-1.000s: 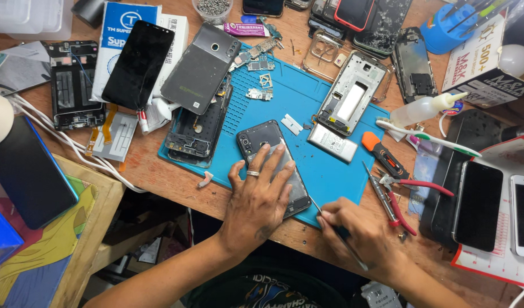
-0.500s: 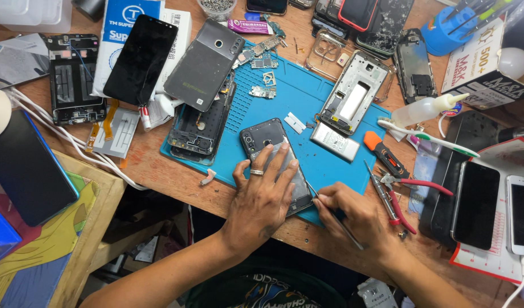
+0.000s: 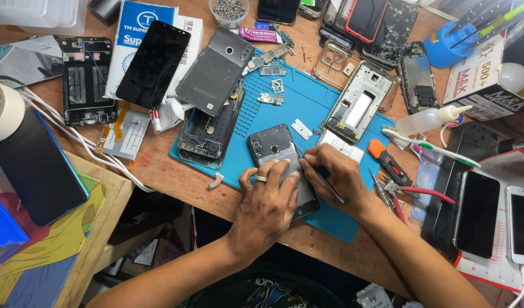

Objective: The person uses a metal spudger to carefully pry and separate the back cover of a smartphone. They work along the edges and around the camera module, gradually lifting the cover from the phone's frame.

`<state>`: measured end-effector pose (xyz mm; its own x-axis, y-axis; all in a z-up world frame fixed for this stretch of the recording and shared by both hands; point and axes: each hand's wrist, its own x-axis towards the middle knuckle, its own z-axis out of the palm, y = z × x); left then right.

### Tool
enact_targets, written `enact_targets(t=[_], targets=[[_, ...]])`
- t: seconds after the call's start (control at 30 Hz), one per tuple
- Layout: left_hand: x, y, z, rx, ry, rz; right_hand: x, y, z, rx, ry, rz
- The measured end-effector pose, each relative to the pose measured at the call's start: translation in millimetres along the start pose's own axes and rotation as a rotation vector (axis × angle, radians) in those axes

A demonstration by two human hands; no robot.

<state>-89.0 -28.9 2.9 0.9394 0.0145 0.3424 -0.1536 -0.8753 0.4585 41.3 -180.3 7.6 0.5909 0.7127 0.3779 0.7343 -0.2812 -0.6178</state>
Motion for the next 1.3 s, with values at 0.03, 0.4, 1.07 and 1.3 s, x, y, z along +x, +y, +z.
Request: enact_targets(t=[0.03,0.4,1.07,1.3], targets=[[-0.3,-0.1,-0.3,0.004,0.001,0.004,5.0,1.5,1.1,0.017,-0.002,-0.002],[0.5,0.0,1.3,-0.023,0.008,-0.046,-49.4,-26.8,-22.3,-0.088,-0.122,0.177],[-2.5,-3.6,5.5,-0.08,-0.061,-0.002,-121.6,-34.9,-18.2,0.19,0.11,0.264],[-2.9,-3.3,6.9,-0.081,-0.059,-0.008,-105.4,-47.5,-24.4,0.115,0.025,0.382]])
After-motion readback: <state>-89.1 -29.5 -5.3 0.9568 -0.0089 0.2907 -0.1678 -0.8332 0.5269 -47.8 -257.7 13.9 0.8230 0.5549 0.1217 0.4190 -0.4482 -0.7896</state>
